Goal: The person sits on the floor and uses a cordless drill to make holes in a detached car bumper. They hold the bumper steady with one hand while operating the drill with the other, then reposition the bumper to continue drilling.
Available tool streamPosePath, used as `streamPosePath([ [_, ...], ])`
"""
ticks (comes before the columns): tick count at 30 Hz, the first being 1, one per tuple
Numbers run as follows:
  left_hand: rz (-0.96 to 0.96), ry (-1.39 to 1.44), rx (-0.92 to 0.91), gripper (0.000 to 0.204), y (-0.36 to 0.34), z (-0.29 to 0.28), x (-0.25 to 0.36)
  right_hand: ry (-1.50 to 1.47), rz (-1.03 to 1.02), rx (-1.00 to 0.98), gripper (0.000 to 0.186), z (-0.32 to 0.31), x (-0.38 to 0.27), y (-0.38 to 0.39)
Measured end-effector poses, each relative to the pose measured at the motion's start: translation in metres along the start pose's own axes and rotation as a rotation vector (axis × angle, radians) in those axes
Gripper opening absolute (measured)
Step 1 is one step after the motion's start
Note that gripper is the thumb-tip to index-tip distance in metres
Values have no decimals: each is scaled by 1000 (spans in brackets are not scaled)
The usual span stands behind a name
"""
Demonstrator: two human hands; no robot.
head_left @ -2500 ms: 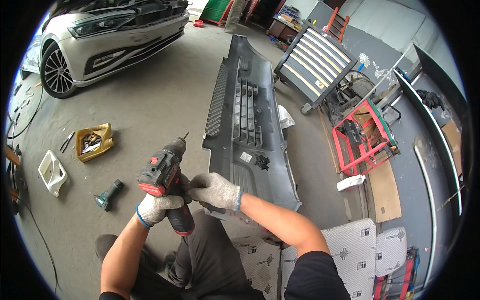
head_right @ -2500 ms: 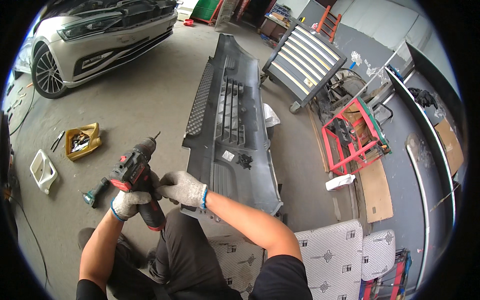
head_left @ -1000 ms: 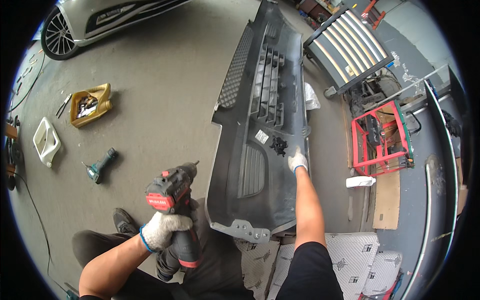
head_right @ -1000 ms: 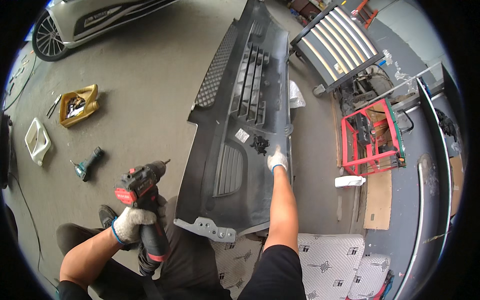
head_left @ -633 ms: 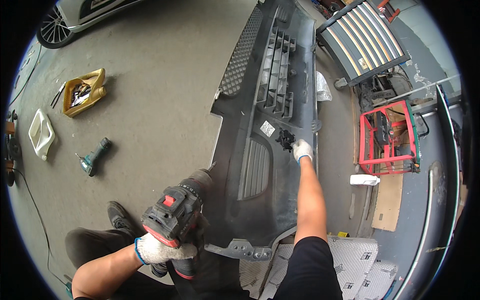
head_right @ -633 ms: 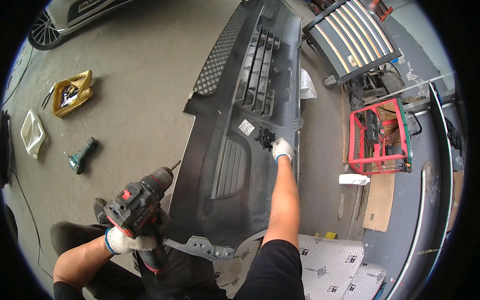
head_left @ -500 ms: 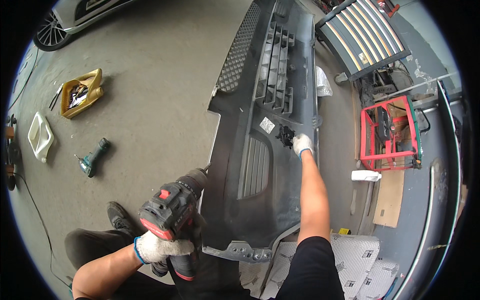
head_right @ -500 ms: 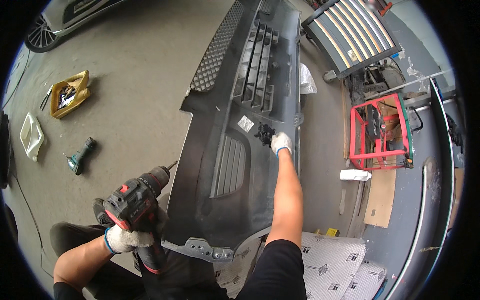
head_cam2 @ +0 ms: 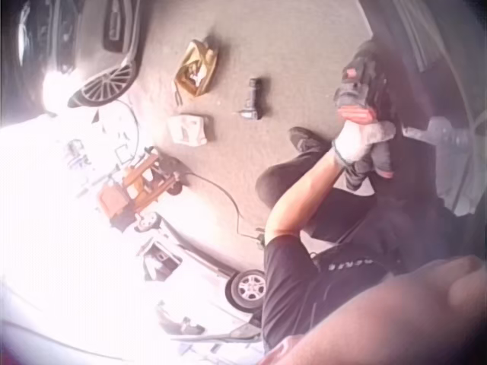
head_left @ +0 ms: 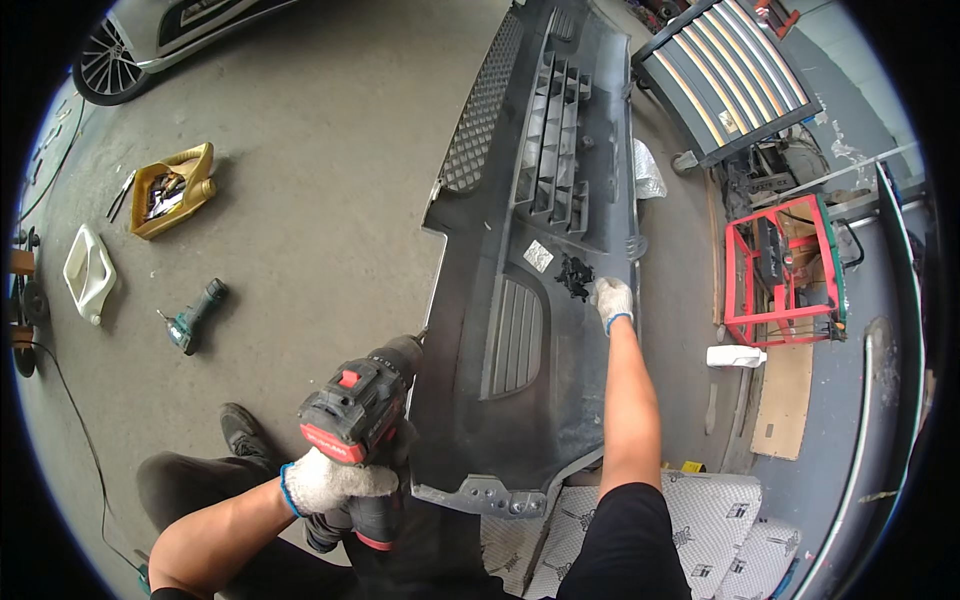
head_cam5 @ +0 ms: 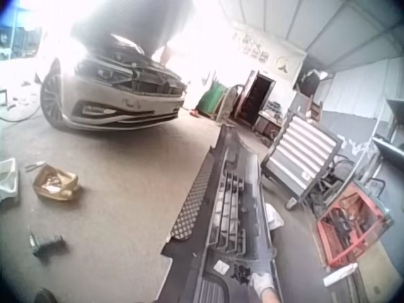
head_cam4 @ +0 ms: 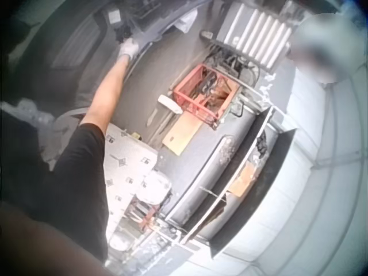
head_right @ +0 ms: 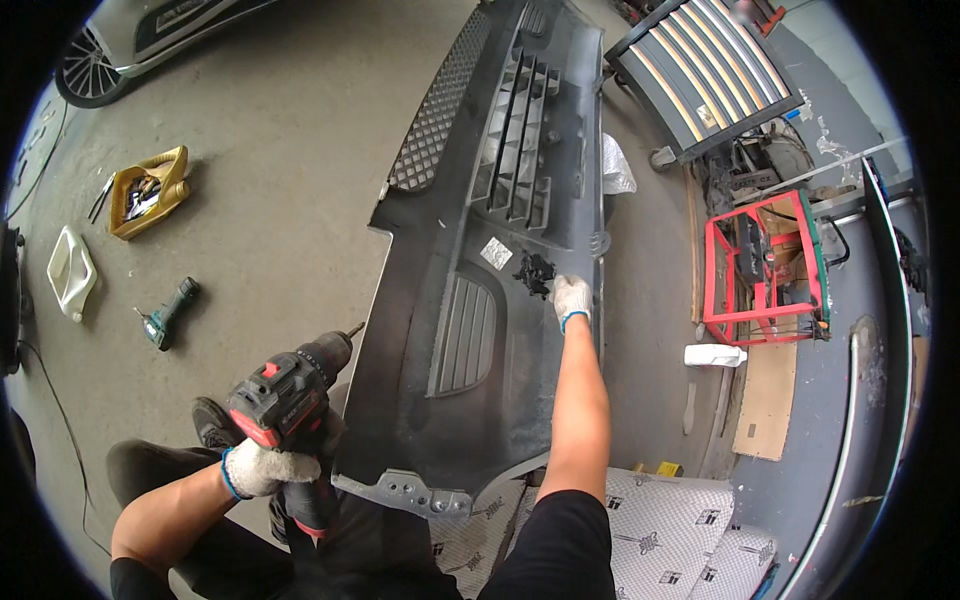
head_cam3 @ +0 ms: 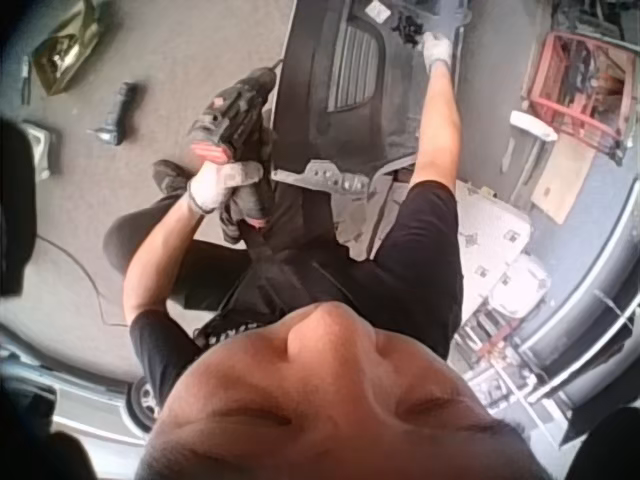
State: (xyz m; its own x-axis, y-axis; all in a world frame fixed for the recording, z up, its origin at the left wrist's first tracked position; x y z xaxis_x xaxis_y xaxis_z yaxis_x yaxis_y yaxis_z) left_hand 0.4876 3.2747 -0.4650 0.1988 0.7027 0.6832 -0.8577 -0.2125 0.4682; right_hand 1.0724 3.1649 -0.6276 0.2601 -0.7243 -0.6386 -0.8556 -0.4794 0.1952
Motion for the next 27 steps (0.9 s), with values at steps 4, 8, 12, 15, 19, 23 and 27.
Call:
streamPosePath([
  [4, -21, 180, -29, 57, -7, 8, 8, 40, 91, 7, 44, -4, 3, 23],
  [8, 128, 332, 55, 63, -3, -12, 21, 351, -32, 89, 56, 1, -30, 76],
  [12, 291, 329, 70, 62, 4, -17, 47, 332, -23, 62, 56, -37, -39, 117],
  [15, 408, 215, 175, 62, 11, -24, 64, -135, -273, -155, 43, -10, -104, 195],
  [19, 509, -121, 316, 57, 18, -22, 77, -66, -574, -537, 45, -4, -278, 337],
  [23, 508, -652, 421, 54, 20, -14, 85, 135, -897, -619, 58, 9, -367, 418],
  [27, 670, -795, 509, 54, 29, -3, 86, 321, -941, -487, 96, 25, -381, 463],
])
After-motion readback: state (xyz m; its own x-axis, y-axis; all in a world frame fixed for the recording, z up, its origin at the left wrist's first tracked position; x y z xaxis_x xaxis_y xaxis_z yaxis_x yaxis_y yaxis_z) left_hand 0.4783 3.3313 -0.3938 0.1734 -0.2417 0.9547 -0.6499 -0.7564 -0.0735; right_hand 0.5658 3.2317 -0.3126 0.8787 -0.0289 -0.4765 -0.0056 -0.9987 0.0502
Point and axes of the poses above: each hand's wrist, its own y-axis away from the middle knuckle, its own z-axis out of the palm, x = y × z, the point moved 6 cm from there along -y, towards the middle knuckle, and after that the axes turned 3 degrees about -z, right-handed, at the moved point
